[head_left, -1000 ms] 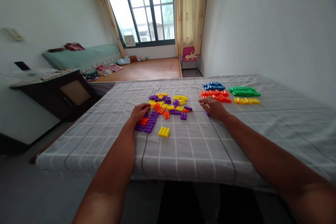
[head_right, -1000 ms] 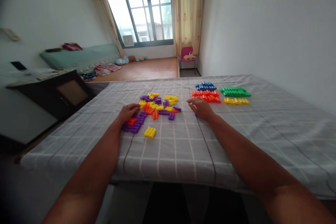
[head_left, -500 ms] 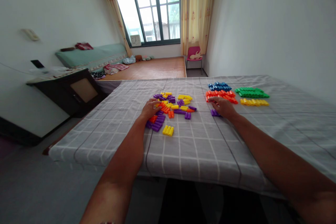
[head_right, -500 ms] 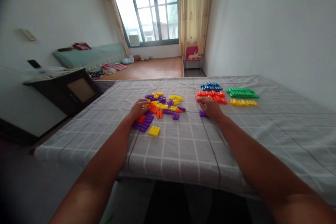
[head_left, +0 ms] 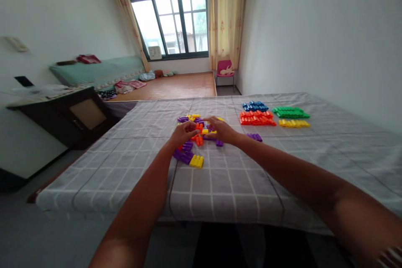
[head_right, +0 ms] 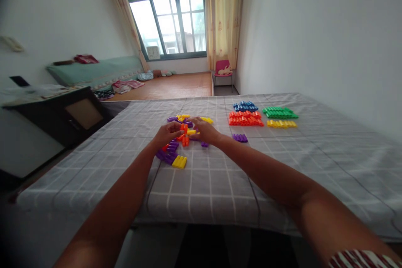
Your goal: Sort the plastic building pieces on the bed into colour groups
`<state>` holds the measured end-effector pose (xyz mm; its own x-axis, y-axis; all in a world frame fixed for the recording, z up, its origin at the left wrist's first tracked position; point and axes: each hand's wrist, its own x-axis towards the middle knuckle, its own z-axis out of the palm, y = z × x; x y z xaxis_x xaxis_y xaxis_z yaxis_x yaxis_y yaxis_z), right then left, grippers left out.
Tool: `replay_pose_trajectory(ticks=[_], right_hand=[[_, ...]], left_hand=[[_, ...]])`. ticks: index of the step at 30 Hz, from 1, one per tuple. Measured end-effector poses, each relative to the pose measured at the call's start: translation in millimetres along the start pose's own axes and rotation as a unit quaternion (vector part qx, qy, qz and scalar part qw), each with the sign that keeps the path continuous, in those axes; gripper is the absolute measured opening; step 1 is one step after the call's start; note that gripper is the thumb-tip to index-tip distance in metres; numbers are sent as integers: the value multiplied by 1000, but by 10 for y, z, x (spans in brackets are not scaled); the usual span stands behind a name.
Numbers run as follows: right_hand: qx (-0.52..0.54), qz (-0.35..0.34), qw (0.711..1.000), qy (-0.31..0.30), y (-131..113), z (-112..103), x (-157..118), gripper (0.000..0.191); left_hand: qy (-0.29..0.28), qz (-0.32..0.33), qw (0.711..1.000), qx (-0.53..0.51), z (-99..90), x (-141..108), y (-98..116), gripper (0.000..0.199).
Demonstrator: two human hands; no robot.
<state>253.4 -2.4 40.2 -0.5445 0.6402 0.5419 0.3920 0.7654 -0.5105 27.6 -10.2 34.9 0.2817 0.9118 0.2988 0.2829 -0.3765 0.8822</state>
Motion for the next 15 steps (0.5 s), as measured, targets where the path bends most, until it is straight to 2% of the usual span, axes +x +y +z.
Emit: replay_pose_trajectory(ticks=[4,7,10,13,15], right_hand=[[-38,-25,999,11,-113,307,136,51],[-77,-42,996,22,-41,289,103,49],[-131,-10,989,61,257,-79,-23,48],[-201,85,969,113,742,-728,-285,46],[-267,165,940,131,1077,-1166,-526,47]], left_hand=[[-7,-10,1000,-13,-35,-57,31,46],[-12,-23,1000,7,-103,-68,34,51],[54,-38,997,32,-249,-51,-15,52],[164,-52,983,64,-418,-31,-130,49],[210,-63,972,84,-493,-26,-216,47]])
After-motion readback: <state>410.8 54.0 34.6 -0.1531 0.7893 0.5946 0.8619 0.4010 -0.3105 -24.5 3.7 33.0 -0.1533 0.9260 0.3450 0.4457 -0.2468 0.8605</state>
